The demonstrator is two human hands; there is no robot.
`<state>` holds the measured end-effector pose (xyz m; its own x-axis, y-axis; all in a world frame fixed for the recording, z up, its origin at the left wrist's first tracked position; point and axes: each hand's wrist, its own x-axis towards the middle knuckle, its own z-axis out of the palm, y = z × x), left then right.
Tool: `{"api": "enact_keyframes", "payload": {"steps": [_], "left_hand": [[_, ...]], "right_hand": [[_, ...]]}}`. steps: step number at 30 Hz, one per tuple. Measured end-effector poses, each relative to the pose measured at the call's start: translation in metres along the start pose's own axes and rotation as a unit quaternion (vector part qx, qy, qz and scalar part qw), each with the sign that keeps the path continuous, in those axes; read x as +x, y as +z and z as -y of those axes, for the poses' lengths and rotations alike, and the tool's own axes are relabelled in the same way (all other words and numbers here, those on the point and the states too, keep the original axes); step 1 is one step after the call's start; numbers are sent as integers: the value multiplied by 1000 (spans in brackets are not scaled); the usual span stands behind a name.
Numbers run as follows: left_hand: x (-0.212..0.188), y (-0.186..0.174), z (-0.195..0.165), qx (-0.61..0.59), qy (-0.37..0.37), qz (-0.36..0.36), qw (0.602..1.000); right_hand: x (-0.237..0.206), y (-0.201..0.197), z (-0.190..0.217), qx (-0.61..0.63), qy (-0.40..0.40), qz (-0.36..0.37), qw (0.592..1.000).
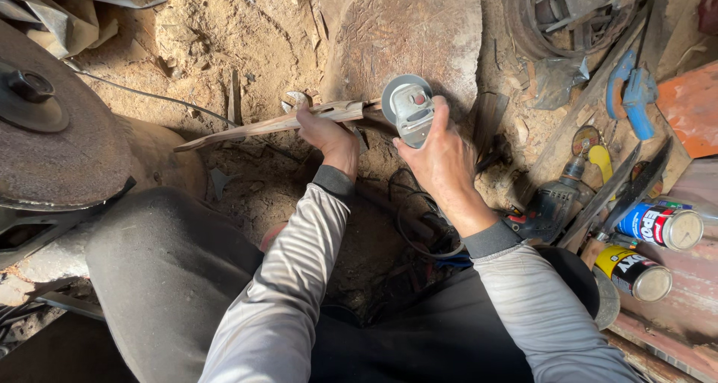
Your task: The person sands a curved wooden object using a handheld angle grinder. They rotate the object to smooth different edges and surfaces, occasionally pausing to inspect the progress.
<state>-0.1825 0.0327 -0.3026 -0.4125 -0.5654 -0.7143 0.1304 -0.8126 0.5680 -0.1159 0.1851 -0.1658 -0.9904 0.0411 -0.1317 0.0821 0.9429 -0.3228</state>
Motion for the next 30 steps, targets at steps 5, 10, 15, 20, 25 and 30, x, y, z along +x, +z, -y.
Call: {"api": "enact_keyframes", "payload": {"steps": [5,10,15,20,25,30], "left_hand": [[3,-1,-1,-17,-12,-16,1000],[6,0,-2,-67,-29,14,997],[9,-2,1,-90,-99,37,990],[14,-7,6,-101,-108,55,988],[14,-8,5,-91,-119,74,986],[14,-7,4,-94,-123,59,986]], "right_hand": [[6,0,-7,29,16,7,999],[13,-7,-20,92,54,-14,994],[9,-9,-17,104,28,-3,994],[9,-5,-12,62,-29,-20,997],[22,-11,-22,102,34,14,994],[18,-8,-21,107,9,-17,994]]}}
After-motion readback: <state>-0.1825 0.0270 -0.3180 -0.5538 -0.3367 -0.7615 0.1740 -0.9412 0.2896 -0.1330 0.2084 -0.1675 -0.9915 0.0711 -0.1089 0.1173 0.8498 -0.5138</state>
